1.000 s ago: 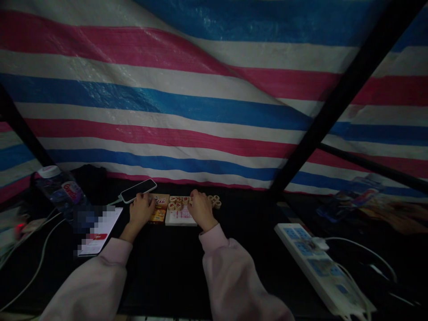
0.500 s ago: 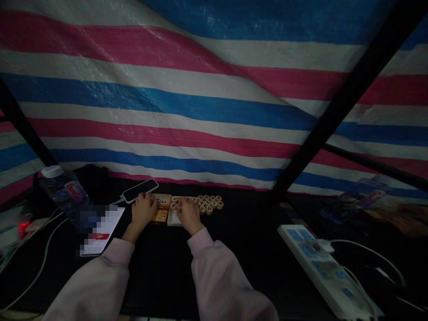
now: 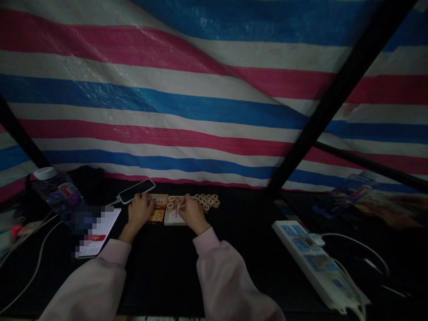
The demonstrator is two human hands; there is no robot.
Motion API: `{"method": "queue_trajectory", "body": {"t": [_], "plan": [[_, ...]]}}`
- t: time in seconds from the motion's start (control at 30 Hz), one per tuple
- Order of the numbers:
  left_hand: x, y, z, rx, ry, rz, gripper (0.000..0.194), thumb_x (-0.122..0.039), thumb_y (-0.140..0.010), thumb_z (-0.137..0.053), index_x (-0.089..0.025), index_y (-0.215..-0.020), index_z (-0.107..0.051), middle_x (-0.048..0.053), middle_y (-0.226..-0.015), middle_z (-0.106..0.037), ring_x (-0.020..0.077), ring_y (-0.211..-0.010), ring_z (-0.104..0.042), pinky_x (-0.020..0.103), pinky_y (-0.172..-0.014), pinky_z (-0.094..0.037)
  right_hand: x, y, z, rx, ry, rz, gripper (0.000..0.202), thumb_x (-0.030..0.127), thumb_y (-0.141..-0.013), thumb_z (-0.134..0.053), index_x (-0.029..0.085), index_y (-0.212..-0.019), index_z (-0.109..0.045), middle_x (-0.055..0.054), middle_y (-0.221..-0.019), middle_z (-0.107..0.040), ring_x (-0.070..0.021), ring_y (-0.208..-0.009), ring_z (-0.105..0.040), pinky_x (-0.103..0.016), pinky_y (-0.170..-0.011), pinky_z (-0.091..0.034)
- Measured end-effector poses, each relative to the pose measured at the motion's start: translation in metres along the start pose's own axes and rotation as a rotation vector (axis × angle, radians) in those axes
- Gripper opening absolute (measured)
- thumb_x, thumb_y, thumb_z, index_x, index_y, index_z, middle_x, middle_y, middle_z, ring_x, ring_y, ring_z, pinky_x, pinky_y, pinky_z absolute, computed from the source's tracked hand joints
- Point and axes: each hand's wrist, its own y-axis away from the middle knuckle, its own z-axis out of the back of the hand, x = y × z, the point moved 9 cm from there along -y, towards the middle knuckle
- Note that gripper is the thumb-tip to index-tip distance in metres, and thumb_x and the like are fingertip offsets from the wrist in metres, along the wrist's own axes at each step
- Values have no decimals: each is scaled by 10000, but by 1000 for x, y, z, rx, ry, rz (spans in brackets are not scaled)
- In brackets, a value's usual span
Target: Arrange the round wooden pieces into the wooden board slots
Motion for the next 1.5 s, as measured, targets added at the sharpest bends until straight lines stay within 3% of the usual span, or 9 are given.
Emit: {"method": "queue_trajectory", "body": {"t": [0.2, 0.3, 0.5, 0.67, 0.97, 1.23, 1.4, 1.5], "plan": [[0, 0, 0, -7, 3, -2, 434, -402, -895, -305, -149, -1194, -492, 160, -1157, -491, 294, -1044, -537, 416, -837, -421, -47, 14, 53, -154, -147, -74, 221, 175, -700, -542, 192, -909, -472, -3, -773, -589, -120, -615, -549, -228, -571, -397], [0, 1, 0, 3, 0, 5, 431, -403, -893, -315, -150, -1194, -493, 160, -1169, -487, 290, -1042, -540, 409, -841, -422, -72, 23, 69, -211, -146, -150, 237, 180, -688, -544, 191, -910, -461, -5, -766, -595, -116, -585, -552, -225, -552, -407], [0, 0, -1, -2, -3, -1, 435, -407, -894, -313, -151, -1193, -497, 158, -1170, -491, 291, -1045, -542, 414, -844, -427, -109, 28, 59, -219, -116, -239, 231, 128, -671, -532, 188, -874, -439, 4, -698, -580, -136, -614, -591, -233, -578, -439], [0, -1, -3, -7, -5, -5, 430, -403, -893, -315, -145, -1180, -505, 159, -1170, -489, 297, -1047, -541, 421, -844, -429, -118, 26, 44, -180, -147, -233, 347, 39, -622, -530, 182, -925, -440, 6, -720, -596, -144, -671, -625, -221, -582, -461], [1, 0, -1, -11, -5, -2, 423, -397, -888, -321, -150, -1179, -504, 158, -1161, -495, 290, -1035, -544, 413, -830, -430, -113, 20, 48, -172, -98, -279, 356, 11, -641, -549, 151, -963, -491, -20, -755, -634, -150, -698, -644, -229, -610, -476], [-1, 1, 2, -6, -6, -2, 421, -392, -890, -318, -150, -1182, -501, 155, -1151, -501, 293, -1041, -542, 409, -832, -430, -93, 19, 54, -41, 96, -291, 404, 31, -696, -564, 129, -1083, -504, -94, -901, -644, -191, -853, -639, -251, -694, -457], [-1, 1, 1, -9, -9, -2, 426, -389, -890, -316, -144, -1189, -495, 158, -1157, -498, 292, -1032, -547, 409, -830, -429, -48, 18, 67, -49, 382, -229, 333, 85, -745, -532, 132, -1075, -532, -146, -1036, -600, -238, -958, -585, -300, -761, -420], [0, 0, 0, -13, -7, -2, 423, -390, -891, -312, -143, -1180, -499, 156, -1152, -501, 289, -1025, -549, 405, -823, -430, -9, 9, 53, -36, 332, -81, 281, 102, -763, -518, 162, -1035, -557, -103, -1008, -606, -209, -970, -563, -290, -808, -398]]}}
